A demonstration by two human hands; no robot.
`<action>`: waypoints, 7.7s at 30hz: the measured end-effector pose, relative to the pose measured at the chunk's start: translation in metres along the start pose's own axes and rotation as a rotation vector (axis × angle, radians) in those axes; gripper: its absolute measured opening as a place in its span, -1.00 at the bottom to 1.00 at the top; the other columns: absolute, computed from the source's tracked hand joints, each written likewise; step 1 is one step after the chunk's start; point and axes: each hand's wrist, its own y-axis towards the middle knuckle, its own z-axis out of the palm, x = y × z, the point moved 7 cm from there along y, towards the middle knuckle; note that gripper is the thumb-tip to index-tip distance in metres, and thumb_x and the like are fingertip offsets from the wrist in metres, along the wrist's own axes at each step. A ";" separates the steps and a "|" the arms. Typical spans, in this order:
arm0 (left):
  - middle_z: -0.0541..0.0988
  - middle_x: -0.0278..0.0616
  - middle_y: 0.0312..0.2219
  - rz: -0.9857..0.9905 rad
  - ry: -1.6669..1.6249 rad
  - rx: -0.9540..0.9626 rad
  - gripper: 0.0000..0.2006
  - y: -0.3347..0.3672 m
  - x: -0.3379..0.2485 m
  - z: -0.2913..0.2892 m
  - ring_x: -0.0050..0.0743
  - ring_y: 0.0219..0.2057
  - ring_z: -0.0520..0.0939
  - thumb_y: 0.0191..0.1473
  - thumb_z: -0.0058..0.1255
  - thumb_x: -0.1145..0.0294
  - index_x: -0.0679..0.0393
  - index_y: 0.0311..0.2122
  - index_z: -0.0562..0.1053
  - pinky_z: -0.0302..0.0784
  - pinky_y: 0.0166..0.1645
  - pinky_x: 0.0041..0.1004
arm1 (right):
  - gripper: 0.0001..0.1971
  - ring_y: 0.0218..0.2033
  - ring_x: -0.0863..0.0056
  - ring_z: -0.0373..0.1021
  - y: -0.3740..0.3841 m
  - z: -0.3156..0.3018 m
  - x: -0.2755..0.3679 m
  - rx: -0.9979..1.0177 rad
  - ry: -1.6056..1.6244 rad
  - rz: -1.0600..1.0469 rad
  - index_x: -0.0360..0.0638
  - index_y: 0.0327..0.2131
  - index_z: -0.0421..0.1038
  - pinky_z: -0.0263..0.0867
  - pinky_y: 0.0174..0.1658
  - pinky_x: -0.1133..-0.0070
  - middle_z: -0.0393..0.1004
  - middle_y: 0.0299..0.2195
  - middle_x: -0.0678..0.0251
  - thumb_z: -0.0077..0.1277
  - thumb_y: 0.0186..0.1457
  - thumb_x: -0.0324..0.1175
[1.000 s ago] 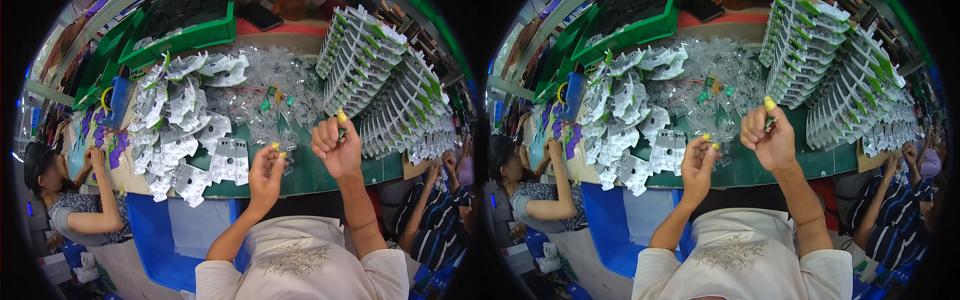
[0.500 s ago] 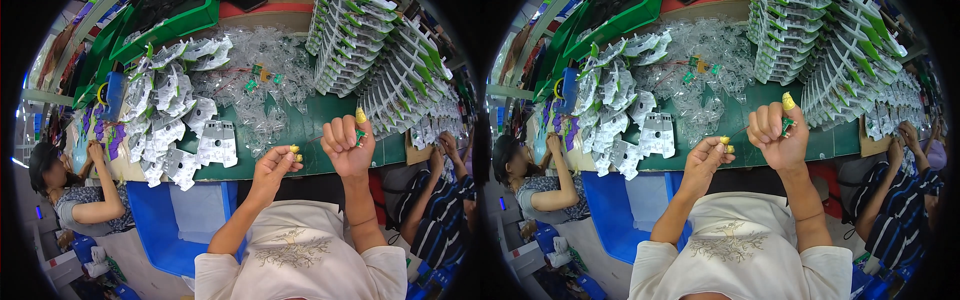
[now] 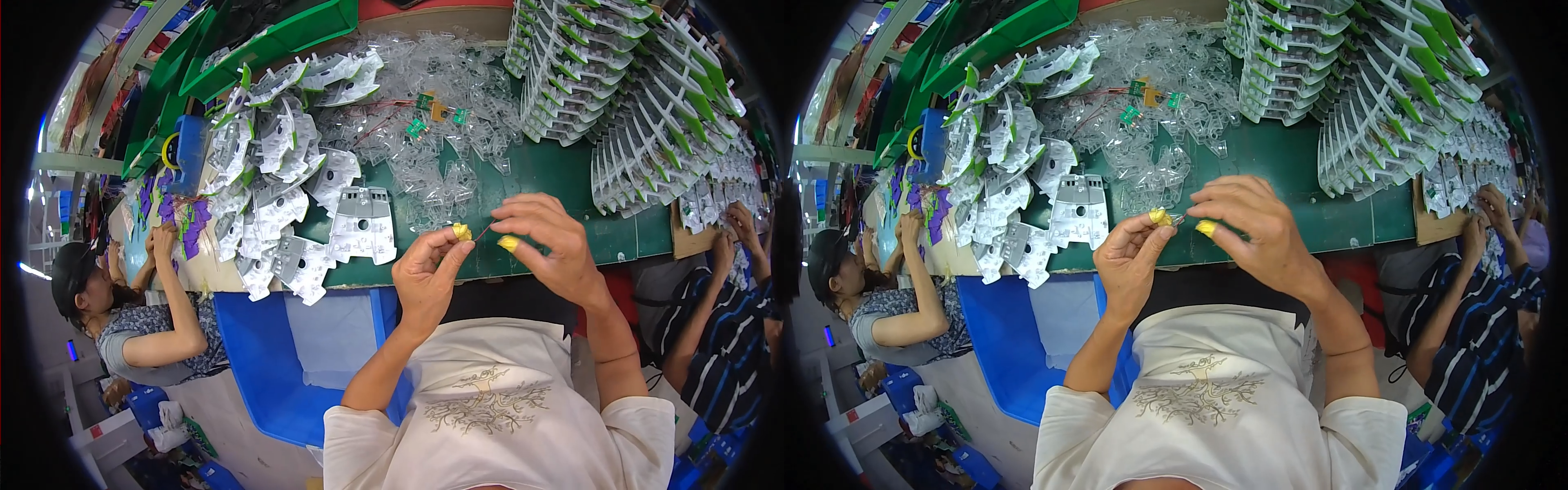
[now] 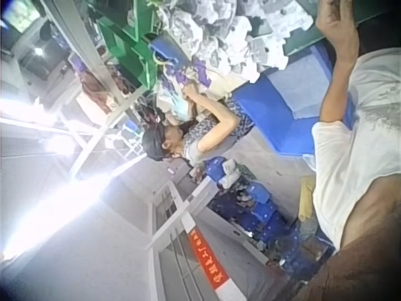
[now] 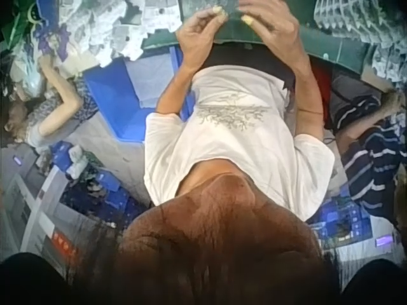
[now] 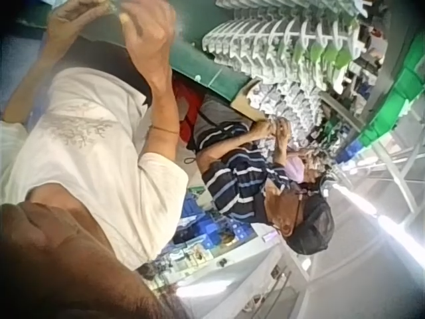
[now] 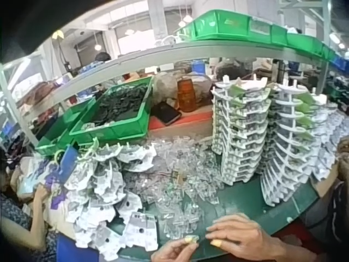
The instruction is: The person assembles plastic housing parts by inserting wired circuit components into the shells by hand and stacking the assembled pieces on the workbench. The person also retrieves additional wired circuit components from an overhead tray to assemble more units.
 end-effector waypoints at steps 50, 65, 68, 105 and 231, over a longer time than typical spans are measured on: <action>0.59 -0.28 -0.27 0.753 1.500 0.045 -0.74 -0.037 -0.049 -0.059 -0.35 -0.10 0.60 -0.17 0.21 0.49 0.06 -0.26 0.55 0.05 0.21 -0.16 | -0.88 -0.49 0.31 0.42 0.118 0.076 -0.062 -0.038 -0.044 0.006 -0.25 -0.31 0.46 0.33 -0.40 0.44 0.49 -0.39 0.22 0.05 0.07 -0.44; 0.50 -0.17 -0.09 0.590 1.330 0.339 -0.56 -0.052 -0.007 -0.002 -0.20 0.00 0.50 -0.27 0.36 0.28 0.10 -0.19 0.52 0.22 0.14 -0.17 | -0.79 -0.50 0.31 0.41 -0.013 0.078 -0.002 0.239 -0.289 -0.148 -0.24 -0.33 0.42 0.36 -0.47 0.42 0.39 -0.44 0.25 0.15 -0.12 -0.53; 0.53 -0.13 -0.14 0.527 1.147 0.402 -0.61 -0.035 -0.020 -0.004 -0.15 -0.07 0.52 -0.20 0.33 0.31 0.14 -0.19 0.51 0.33 0.05 -0.17 | -0.77 -0.40 0.33 0.44 -0.017 0.086 -0.003 0.330 -0.445 -0.200 -0.30 -0.30 0.40 0.38 -0.45 0.43 0.36 -0.36 0.25 0.14 -0.09 -0.49; 0.54 -0.03 -0.19 0.462 1.162 0.281 -0.72 -0.003 -0.029 -0.021 -0.04 -0.16 0.54 -0.02 0.04 0.69 0.31 -0.13 0.45 0.46 -0.05 -0.21 | -0.81 -0.44 0.40 0.44 -0.029 0.069 0.003 0.310 -0.396 -0.191 -0.26 -0.34 0.48 0.41 -0.46 0.46 0.38 -0.35 0.29 0.10 -0.14 -0.58; 0.59 -0.25 -0.27 0.075 -0.016 0.066 -0.78 0.010 -0.032 -0.028 -0.58 -0.27 0.61 0.13 0.14 0.60 0.29 -0.09 0.51 0.53 -0.11 -0.59 | -0.75 -0.32 0.25 0.52 0.010 0.024 0.021 0.048 0.074 0.002 -0.33 -0.24 0.47 0.43 -0.25 0.44 0.54 -0.35 0.14 0.11 -0.10 -0.61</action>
